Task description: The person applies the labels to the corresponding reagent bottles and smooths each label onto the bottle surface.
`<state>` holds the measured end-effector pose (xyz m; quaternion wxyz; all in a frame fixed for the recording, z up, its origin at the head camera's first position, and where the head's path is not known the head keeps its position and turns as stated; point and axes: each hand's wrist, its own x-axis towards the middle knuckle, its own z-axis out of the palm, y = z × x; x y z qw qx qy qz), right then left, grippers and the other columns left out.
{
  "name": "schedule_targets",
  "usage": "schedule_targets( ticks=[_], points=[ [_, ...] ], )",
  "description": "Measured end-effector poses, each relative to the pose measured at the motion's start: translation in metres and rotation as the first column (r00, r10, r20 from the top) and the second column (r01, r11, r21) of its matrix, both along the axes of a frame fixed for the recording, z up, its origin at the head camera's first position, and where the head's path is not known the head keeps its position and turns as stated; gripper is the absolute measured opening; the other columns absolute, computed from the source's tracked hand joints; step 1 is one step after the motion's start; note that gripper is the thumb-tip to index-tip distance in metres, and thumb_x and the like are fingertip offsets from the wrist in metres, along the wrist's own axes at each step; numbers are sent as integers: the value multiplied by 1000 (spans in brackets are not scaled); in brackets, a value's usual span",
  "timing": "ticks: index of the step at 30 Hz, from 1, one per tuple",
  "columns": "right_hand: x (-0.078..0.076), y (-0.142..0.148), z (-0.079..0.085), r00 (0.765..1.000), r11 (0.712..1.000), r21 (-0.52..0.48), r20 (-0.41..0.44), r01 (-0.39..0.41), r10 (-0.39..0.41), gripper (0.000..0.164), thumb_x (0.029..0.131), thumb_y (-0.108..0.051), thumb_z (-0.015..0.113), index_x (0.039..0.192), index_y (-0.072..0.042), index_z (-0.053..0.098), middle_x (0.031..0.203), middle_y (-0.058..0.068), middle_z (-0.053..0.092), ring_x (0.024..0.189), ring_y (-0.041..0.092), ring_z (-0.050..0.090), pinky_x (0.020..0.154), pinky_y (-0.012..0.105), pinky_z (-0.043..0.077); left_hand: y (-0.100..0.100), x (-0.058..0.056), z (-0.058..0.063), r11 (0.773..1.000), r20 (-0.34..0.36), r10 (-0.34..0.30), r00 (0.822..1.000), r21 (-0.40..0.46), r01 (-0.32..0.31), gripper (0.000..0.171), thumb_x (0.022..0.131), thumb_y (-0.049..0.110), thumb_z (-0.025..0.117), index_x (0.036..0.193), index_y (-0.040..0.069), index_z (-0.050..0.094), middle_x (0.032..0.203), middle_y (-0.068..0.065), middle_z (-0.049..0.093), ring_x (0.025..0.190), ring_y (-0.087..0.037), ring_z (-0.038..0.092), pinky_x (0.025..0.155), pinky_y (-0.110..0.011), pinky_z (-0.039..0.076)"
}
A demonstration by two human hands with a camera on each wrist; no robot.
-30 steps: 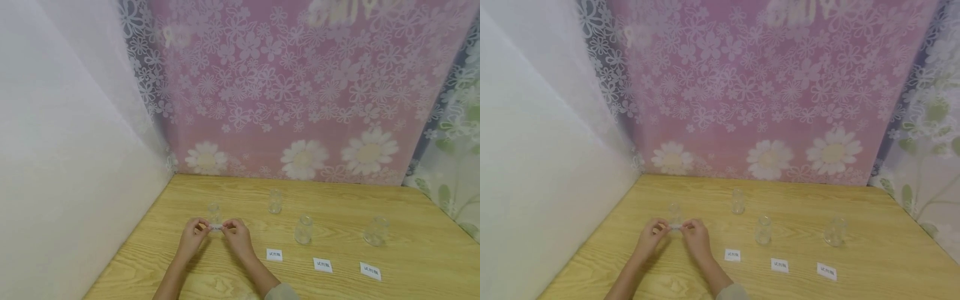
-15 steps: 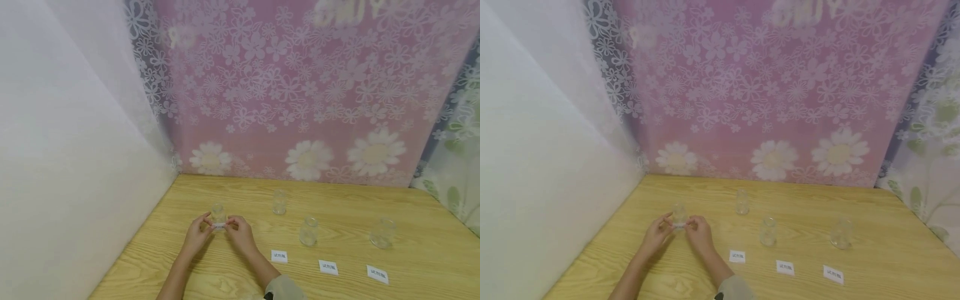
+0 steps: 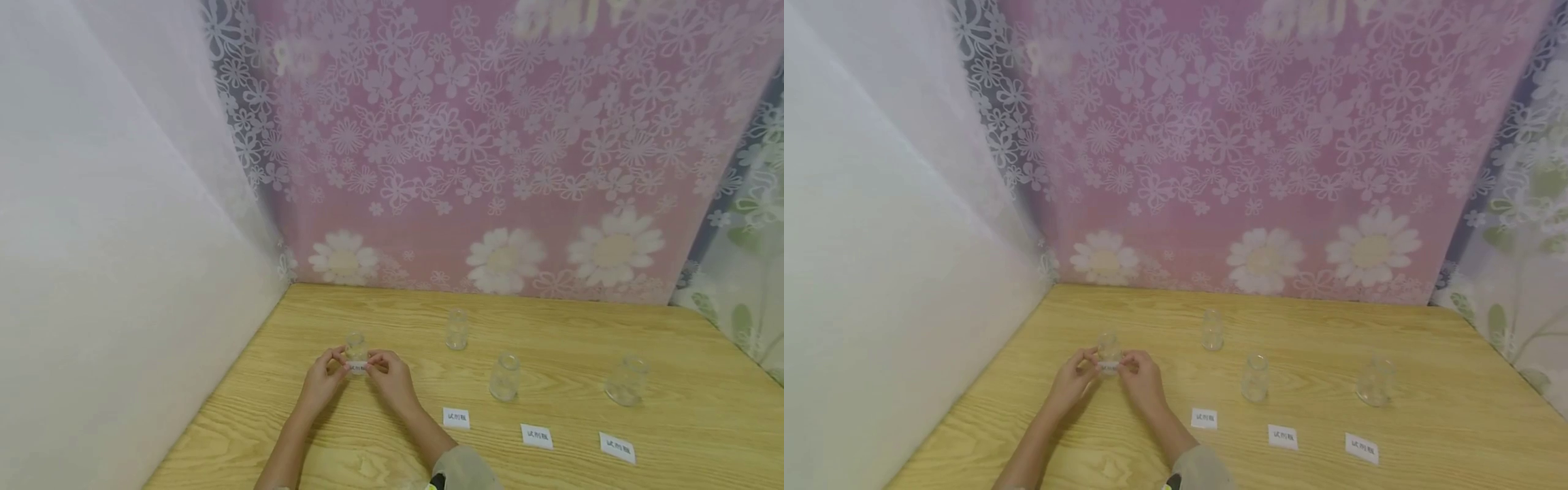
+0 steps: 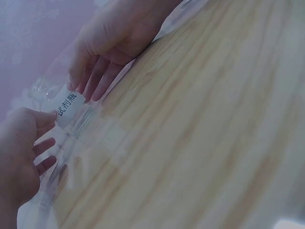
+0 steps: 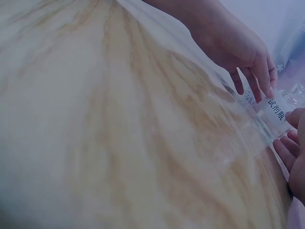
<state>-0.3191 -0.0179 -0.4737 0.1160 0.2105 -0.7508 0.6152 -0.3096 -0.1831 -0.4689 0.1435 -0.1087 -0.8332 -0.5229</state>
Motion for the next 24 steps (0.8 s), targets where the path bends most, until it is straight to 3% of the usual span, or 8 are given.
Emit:
schedule_targets(
  ticks=[6, 11, 24],
  points=[
    [1, -1, 5, 1000, 999, -28, 11, 20, -20, 5, 86, 3, 61, 88, 7, 58, 109, 26, 57, 97, 40, 57, 79, 36, 51, 0, -2, -2, 1000, -28, 1, 1000, -14, -1, 12, 88, 9, 60, 87, 3, 50, 124, -22, 51, 120, -49, 34, 91, -61, 33],
    [-7, -4, -6, 999, 998, -26, 7, 50, -50, 5, 85, 1, 63, 87, 4, 60, 106, 21, 60, 94, 36, 59, 76, 31, 51, 0, -4, -4, 1000, -47, 10, 999, -4, -11, 11, 88, 7, 61, 86, 3, 50, 123, -22, 53, 119, -47, 37, 92, -59, 34],
    [-7, -10, -7, 984, 984, 19, -13, 177, -176, 5, 85, -3, 65, 83, 1, 63, 100, 13, 64, 89, 30, 63, 74, 33, 52, 6, -4, -4, 996, -82, 85, 993, -22, -87, 10, 86, 4, 62, 86, 4, 52, 117, -17, 58, 116, -42, 43, 91, -56, 38]
  ],
)
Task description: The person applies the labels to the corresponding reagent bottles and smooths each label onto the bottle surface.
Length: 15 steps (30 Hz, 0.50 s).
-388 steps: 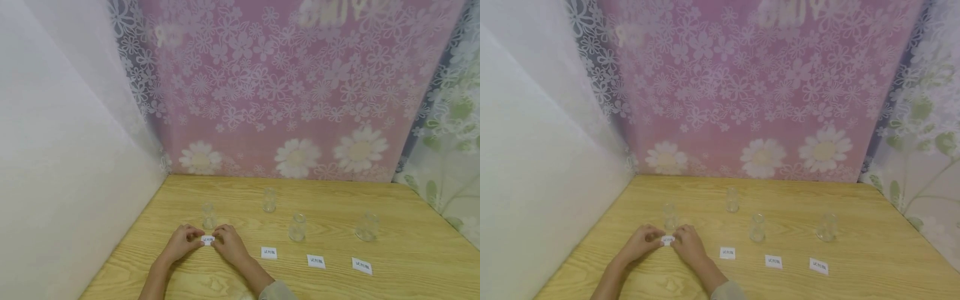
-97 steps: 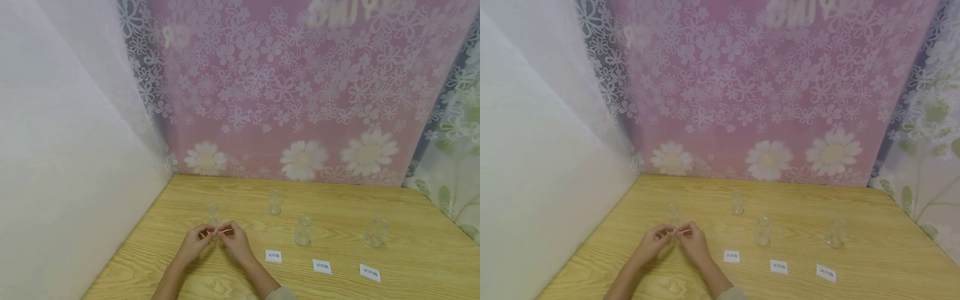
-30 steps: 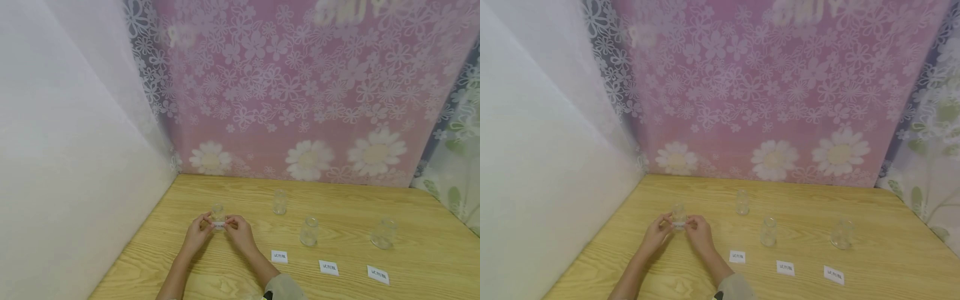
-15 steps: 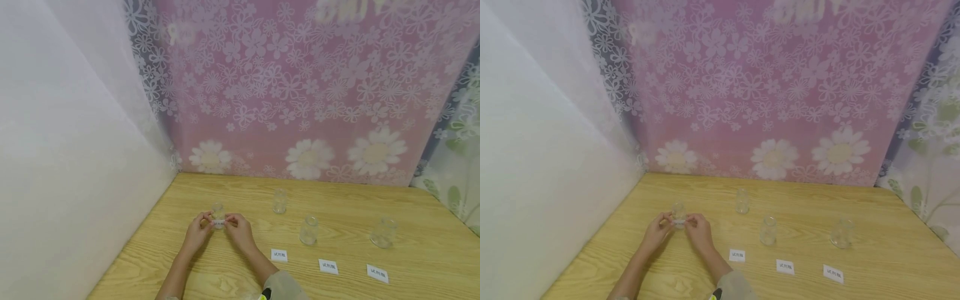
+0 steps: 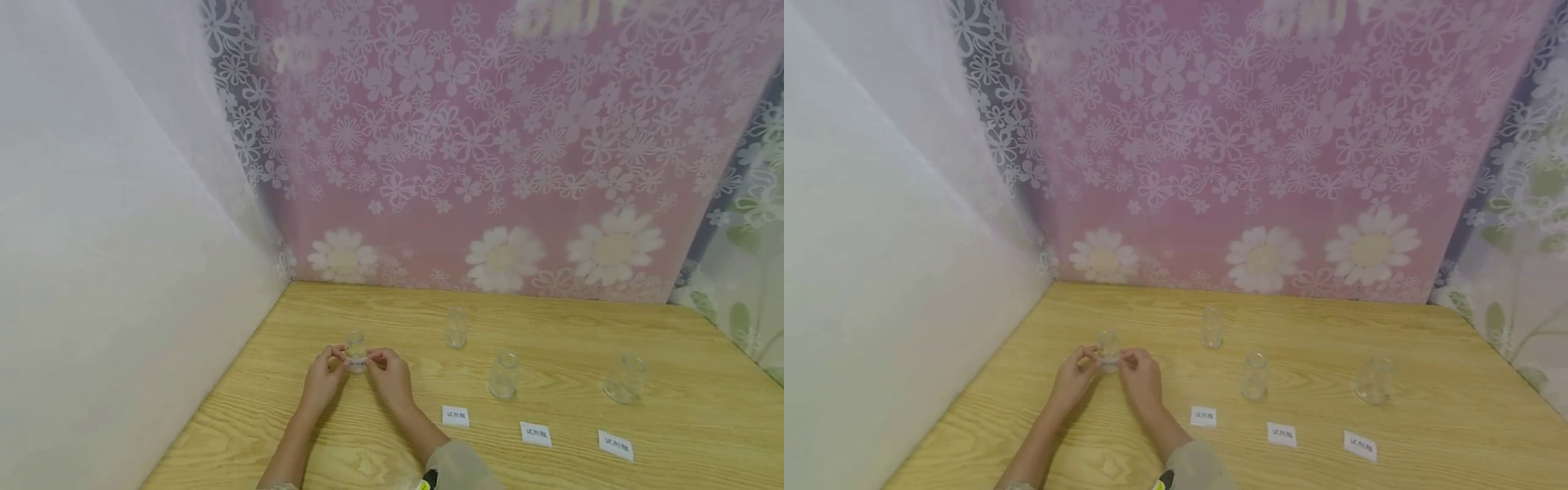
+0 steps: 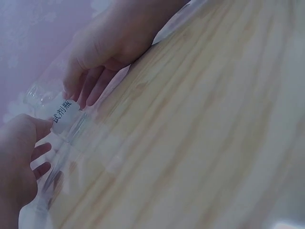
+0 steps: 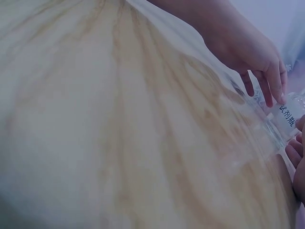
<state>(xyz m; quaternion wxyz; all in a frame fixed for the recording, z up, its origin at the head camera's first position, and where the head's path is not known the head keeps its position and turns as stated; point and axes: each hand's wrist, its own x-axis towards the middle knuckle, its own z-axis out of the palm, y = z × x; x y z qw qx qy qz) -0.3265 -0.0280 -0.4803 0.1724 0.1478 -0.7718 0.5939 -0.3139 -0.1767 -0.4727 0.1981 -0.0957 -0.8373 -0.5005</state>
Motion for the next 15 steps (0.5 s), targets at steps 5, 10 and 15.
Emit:
schedule_targets(
  ticks=[5, 10, 15],
  points=[
    [0, -3, -1, 999, 999, 34, -9, 38, -38, 4, 84, -3, 66, 84, -1, 62, 99, 12, 65, 88, 30, 63, 73, 32, 52, 0, -2, -1, 1000, -1, 20, 1000, -3, -20, 11, 86, 5, 63, 86, 5, 52, 116, -16, 59, 116, -41, 44, 90, -54, 39],
    [1, -3, -1, 999, 998, 40, -21, 38, -38, 5, 83, -1, 66, 84, -1, 61, 99, 13, 64, 89, 30, 63, 73, 29, 52, 0, -2, -1, 1000, -2, 12, 1000, 2, -12, 11, 86, 5, 63, 87, 4, 52, 115, -17, 59, 116, -41, 44, 89, -54, 40],
    [1, -4, -2, 999, 1000, 21, -46, 21, -20, 10, 81, -2, 69, 85, 1, 61, 96, 13, 64, 86, 28, 64, 70, 27, 52, 0, -1, -1, 1000, -10, 10, 1000, 14, -10, 11, 85, 5, 63, 86, 4, 52, 113, -17, 60, 114, -39, 47, 89, -53, 40]
  ],
)
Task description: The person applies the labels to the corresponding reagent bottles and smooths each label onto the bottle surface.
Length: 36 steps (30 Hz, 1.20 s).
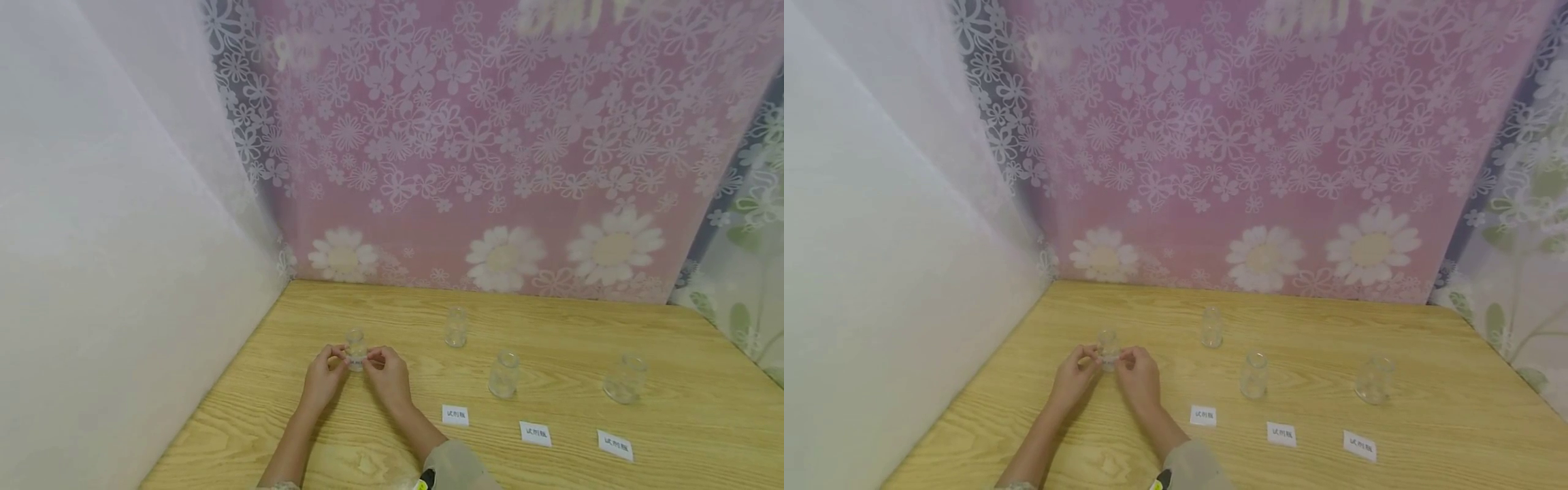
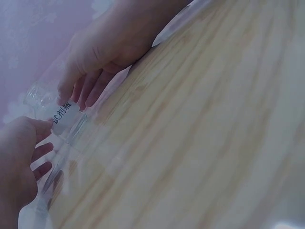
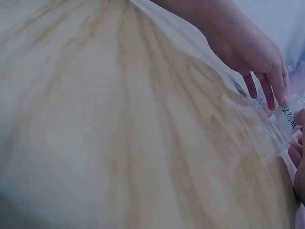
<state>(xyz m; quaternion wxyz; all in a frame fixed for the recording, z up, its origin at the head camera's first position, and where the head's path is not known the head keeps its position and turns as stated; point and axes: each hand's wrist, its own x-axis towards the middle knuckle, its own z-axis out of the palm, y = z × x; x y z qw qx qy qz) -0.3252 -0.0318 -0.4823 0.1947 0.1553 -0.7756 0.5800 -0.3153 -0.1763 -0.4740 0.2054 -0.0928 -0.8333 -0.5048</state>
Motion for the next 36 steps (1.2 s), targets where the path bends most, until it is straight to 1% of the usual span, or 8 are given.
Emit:
schedule_targets(
  ticks=[4, 10, 15, 19, 24, 28, 30, 36],
  points=[
    [0, -1, 1, 1000, 1000, -9, 21, -6, 7, 16, 81, -8, 71, 87, 1, 60, 96, 11, 62, 86, 27, 64, 70, 27, 52, 0, 0, 1, 1000, -5, -7, 1000, 18, 7, 11, 85, 5, 63, 85, 4, 52, 112, -19, 60, 112, -39, 48, 89, -52, 41],
    [1, -3, 3, 997, 999, -46, 74, -15, 19, 23, 82, -12, 71, 94, 2, 57, 97, 13, 62, 90, 29, 63, 72, 30, 53, -1, 1, 0, 1000, 7, -9, 1000, 28, 9, 10, 86, 5, 63, 86, 3, 53, 113, -19, 60, 112, -39, 49, 89, -52, 42],
    [-1, -4, 2, 995, 998, -62, 91, -29, 35, 28, 81, -11, 71, 98, 4, 54, 98, 14, 60, 92, 30, 62, 74, 30, 52, -1, 0, 0, 999, 16, -8, 1000, 39, 8, 10, 85, 5, 63, 86, 3, 54, 113, -17, 60, 112, -39, 49, 89, -51, 41],
    [-3, -4, 0, 994, 998, -33, 97, -44, 47, 34, 80, -7, 72, 105, 5, 52, 104, 17, 58, 95, 31, 59, 76, 29, 51, -1, 0, 1, 999, 21, -9, 1000, 40, 8, 10, 85, 5, 64, 86, 3, 54, 113, -17, 60, 112, -39, 49, 89, -52, 41],
    [-2, -5, 2, 995, 998, 31, 79, -55, 52, 44, 79, -4, 71, 118, 5, 52, 112, 19, 58, 97, 32, 58, 76, 30, 51, -1, 0, 1, 999, 15, -7, 1000, 38, 6, 9, 85, 4, 64, 86, 3, 55, 112, -18, 61, 109, -38, 51, 87, -49, 43],
    [-2, -4, 2, 998, 996, 76, 47, -39, 35, 43, 79, -5, 72, 117, 4, 55, 109, 18, 61, 93, 31, 60, 73, 30, 52, -1, 1, 1, 998, 7, -15, 1000, 54, 15, 9, 85, 3, 63, 86, 1, 54, 112, -19, 60, 104, -38, 54, 86, -45, 45],
    [-3, -4, 1, 999, 995, 91, 38, -33, 30, 41, 79, -6, 72, 116, 3, 56, 107, 18, 62, 92, 30, 61, 73, 30, 52, -1, 0, 0, 996, 10, -27, 1000, 87, 26, 10, 85, 1, 63, 88, -1, 53, 110, -21, 60, 102, -37, 56, 86, -42, 46],
    [-4, -1, 0, 999, 994, 97, 9, -43, 42, 36, 81, -3, 68, 115, 3, 58, 105, 16, 64, 90, 28, 62, 75, 34, 51, -2, -2, -2, 983, -9, -68, 998, 169, 69, 26, 83, -4, 63, 105, -8, 51, 107, -24, 60, 98, -37, 58, 83, -36, 48]
  ],
)
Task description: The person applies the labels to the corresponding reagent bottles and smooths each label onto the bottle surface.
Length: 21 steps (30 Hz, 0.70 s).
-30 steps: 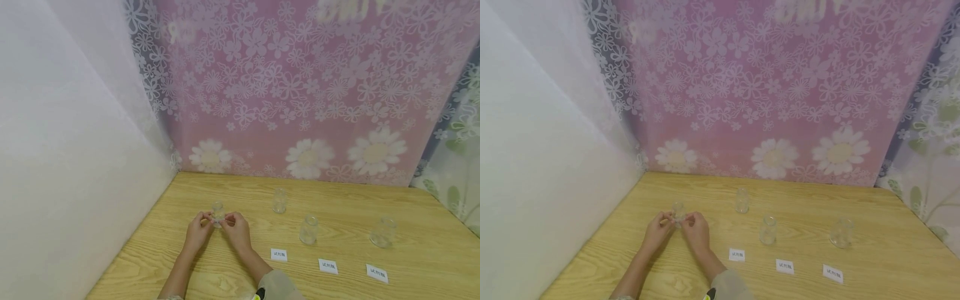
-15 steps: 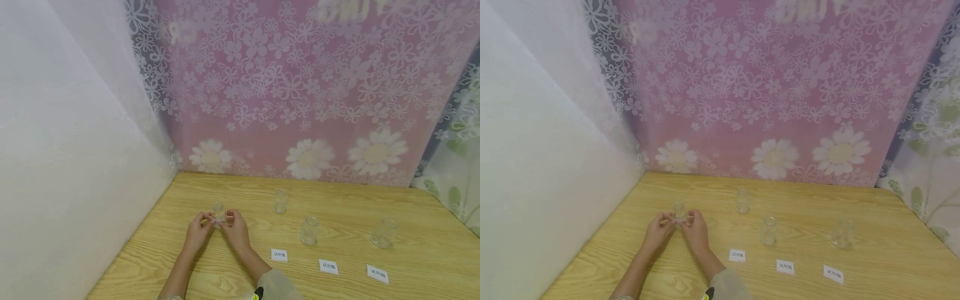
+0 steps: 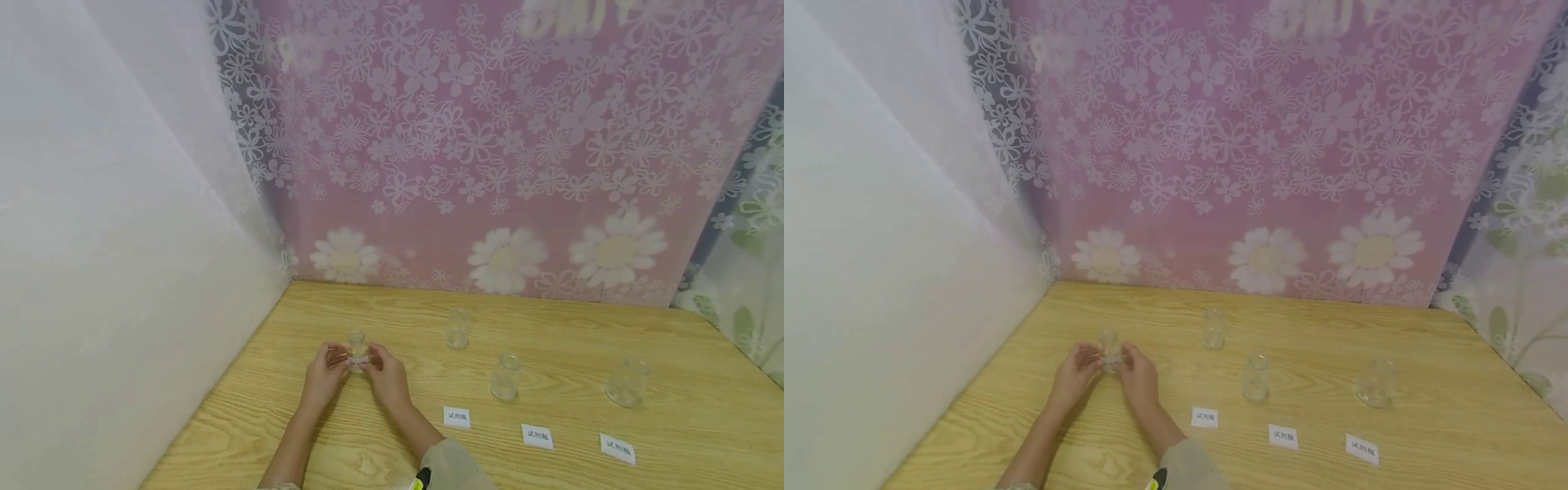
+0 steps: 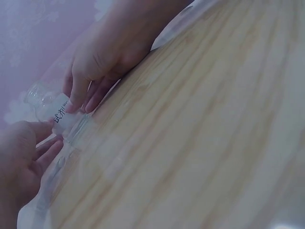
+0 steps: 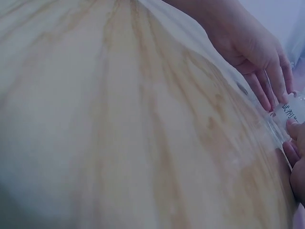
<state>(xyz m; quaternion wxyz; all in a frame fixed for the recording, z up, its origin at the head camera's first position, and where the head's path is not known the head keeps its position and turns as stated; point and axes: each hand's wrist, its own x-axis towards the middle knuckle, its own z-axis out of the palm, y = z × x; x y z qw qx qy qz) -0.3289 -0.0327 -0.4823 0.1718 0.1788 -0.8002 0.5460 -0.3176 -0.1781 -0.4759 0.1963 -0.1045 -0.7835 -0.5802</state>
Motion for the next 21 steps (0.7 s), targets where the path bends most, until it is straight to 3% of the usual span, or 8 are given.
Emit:
schedule_targets(
  ticks=[7, 11, 17, 21],
  points=[
    [1, 3, -1, 999, 1000, -12, -25, -20, 20, 32, 83, 2, 64, 115, 4, 59, 105, 18, 64, 89, 28, 63, 77, 34, 51, -1, 1, 0, 1000, -29, -6, 1000, -25, 5, 33, 82, -4, 64, 113, -7, 56, 107, -26, 60, 95, -38, 59, 80, -36, 50],
    [1, 3, -3, 999, 999, -7, 21, -34, 34, 33, 85, -1, 64, 117, 3, 58, 108, 16, 63, 92, 27, 62, 77, 32, 51, -1, 1, -1, 1000, -21, -2, 1000, -17, 1, 32, 83, -3, 63, 113, -6, 57, 107, -24, 60, 95, -37, 59, 81, -36, 49],
    [0, 0, -1, 992, 998, -42, 116, -51, 55, 43, 83, -22, 70, 117, 0, 55, 108, 16, 60, 91, 28, 62, 73, 32, 52, -1, 0, -2, 1000, -12, -3, 1000, -15, 3, 29, 85, -2, 62, 113, -6, 57, 109, -23, 60, 97, -36, 59, 82, -37, 49],
    [-1, -1, 0, 996, 1000, -16, 84, -20, 21, 43, 82, -30, 70, 110, -1, 56, 101, 15, 63, 87, 26, 63, 70, 31, 53, 0, 0, 0, 1000, -11, 12, 1000, -19, -12, 28, 84, -2, 63, 112, -5, 59, 109, -22, 60, 97, -35, 59, 81, -35, 49]
  ],
)
